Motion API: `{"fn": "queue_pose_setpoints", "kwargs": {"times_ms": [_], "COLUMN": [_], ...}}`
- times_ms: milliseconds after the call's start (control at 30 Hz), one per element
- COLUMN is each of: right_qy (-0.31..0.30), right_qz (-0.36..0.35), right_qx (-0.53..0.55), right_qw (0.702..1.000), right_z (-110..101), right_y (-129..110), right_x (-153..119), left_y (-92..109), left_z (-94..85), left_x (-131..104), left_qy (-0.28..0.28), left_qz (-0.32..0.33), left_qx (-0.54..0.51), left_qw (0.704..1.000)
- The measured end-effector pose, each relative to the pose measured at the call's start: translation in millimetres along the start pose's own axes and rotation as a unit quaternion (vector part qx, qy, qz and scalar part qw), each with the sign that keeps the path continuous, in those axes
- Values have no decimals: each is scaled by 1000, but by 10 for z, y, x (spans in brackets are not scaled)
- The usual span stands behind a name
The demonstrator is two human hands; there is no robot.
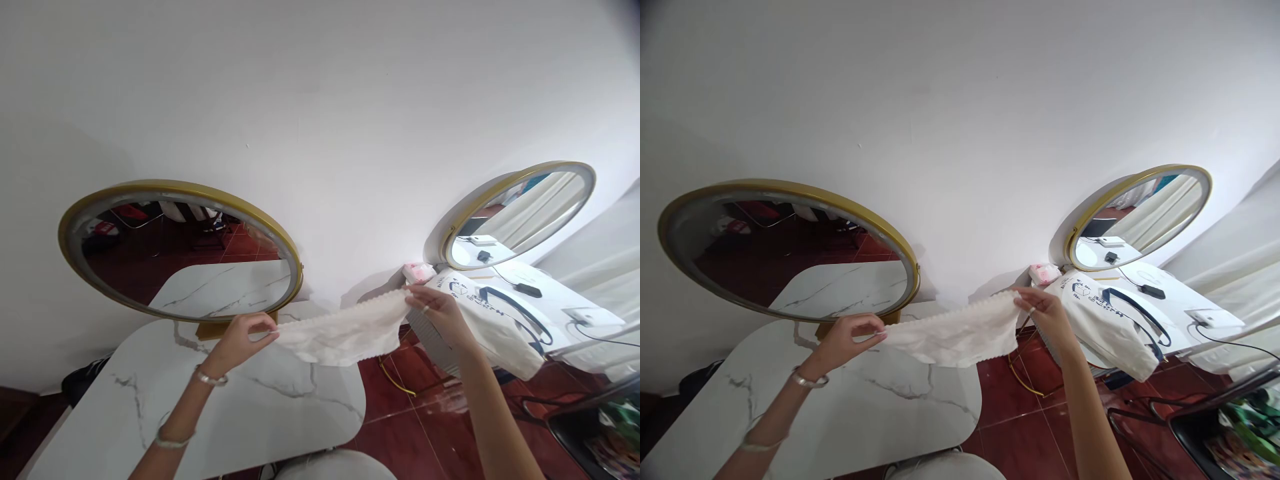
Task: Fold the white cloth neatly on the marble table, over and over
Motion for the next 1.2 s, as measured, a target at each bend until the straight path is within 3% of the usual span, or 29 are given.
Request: {"fn": "queue_pose_setpoints", "kwargs": {"times_ms": [133,233,300,400,500,600,667,700,800,933,1033,1100,1200], "right_qy": [-124,-102,-63,-19,-40,-86,-72,-37,-8,5,-42,-87,-114], "right_qz": [62,37,20,50,101,113,125,130,122,106,36,-35,-115], "right_qx": [-38,7,42,44,24,54,81,77,50,-3,-73,-147,-239], "right_qw": [990,994,997,998,994,988,986,988,991,994,996,985,957], "right_z": [-53,-89,-108,-85,75,402,669,797,1170,1526,1746,1872,1989], "right_y": [125,167,133,59,101,372,667,829,1269,1709,1974,2124,2284], "right_x": [-440,-822,-1025,-1103,-860,-446,-189,-89,25,-285,-658,-852,-997], "left_y": [189,262,305,356,296,10,-291,-453,-888,-1272,-1532,-1719,-1932], "left_z": [-246,-366,-455,-551,-507,-327,-151,-49,321,930,1246,1307,1232], "left_x": [-429,-804,-994,-1071,-867,-500,-252,-146,27,-72,-200,-218,-135], "left_qy": [-59,-88,-58,17,37,47,62,79,163,222,246,263,267], "left_qz": [-28,-70,-92,-110,-119,-131,-148,-160,-205,-209,-213,-246,-271], "left_qx": [21,20,51,99,117,120,123,126,146,174,182,173,160], "left_qw": [998,993,993,989,985,983,979,976,954,936,928,917,911]}}
Point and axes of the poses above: each hand's wrist, its own x-axis towards the middle knuckle, its own z-axis out of the palm, y = z × x, the point moved 2 cm from there along x, towards the middle knuckle, and after that the axes turned 1 degree about x, right-handed, at the moved point
